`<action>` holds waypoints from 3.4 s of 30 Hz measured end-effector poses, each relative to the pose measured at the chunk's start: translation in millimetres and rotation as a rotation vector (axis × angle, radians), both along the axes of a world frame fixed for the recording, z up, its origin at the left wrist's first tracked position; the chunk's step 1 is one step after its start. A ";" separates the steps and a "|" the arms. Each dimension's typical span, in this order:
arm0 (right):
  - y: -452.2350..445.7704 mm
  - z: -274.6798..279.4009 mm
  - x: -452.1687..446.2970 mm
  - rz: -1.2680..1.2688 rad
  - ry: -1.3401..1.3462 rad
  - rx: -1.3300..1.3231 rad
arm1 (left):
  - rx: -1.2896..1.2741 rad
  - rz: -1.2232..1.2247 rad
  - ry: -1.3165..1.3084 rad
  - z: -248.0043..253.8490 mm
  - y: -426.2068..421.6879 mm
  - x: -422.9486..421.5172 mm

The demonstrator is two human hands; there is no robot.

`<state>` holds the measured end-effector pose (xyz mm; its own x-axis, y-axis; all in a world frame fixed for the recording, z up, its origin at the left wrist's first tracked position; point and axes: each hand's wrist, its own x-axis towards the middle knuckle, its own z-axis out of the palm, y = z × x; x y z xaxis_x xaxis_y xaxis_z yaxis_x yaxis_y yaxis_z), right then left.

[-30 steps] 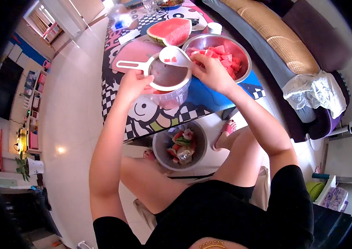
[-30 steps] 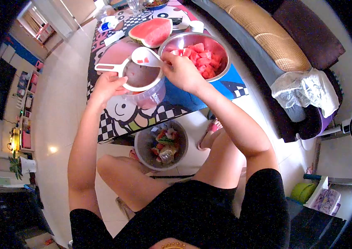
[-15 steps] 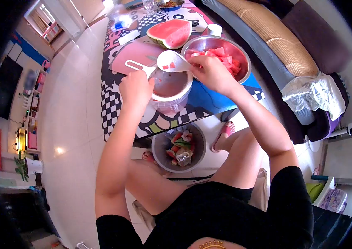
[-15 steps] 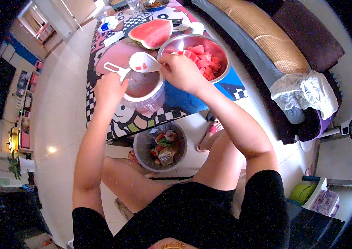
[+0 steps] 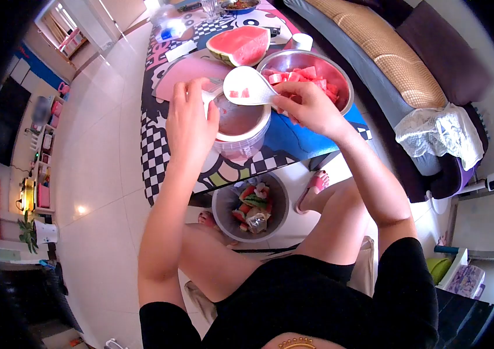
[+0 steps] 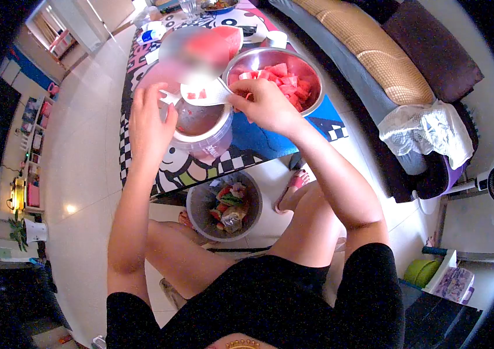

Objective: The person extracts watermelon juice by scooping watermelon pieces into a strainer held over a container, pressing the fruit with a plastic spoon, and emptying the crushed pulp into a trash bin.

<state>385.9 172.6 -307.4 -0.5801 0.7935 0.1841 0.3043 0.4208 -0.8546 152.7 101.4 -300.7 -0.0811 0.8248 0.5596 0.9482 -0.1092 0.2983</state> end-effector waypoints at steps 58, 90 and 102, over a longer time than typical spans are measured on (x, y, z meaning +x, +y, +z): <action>-27.5 26.0 83.9 -0.168 -0.277 -0.102 | 0.113 -0.407 0.216 -49.0 -95.4 25.0; 135.5 -32.7 132.5 -0.469 -0.803 0.282 | -0.701 -0.528 0.060 -53.6 232.9 128.3; 159.2 2.7 143.3 -0.214 -0.834 0.234 | -0.855 -0.427 0.270 -54.6 223.1 130.9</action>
<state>529.2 331.9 -304.7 -0.4414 0.8953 -0.0605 0.8810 0.4195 -0.2189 283.7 324.5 -355.3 0.3594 0.8897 -0.2814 0.9272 -0.3063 0.2156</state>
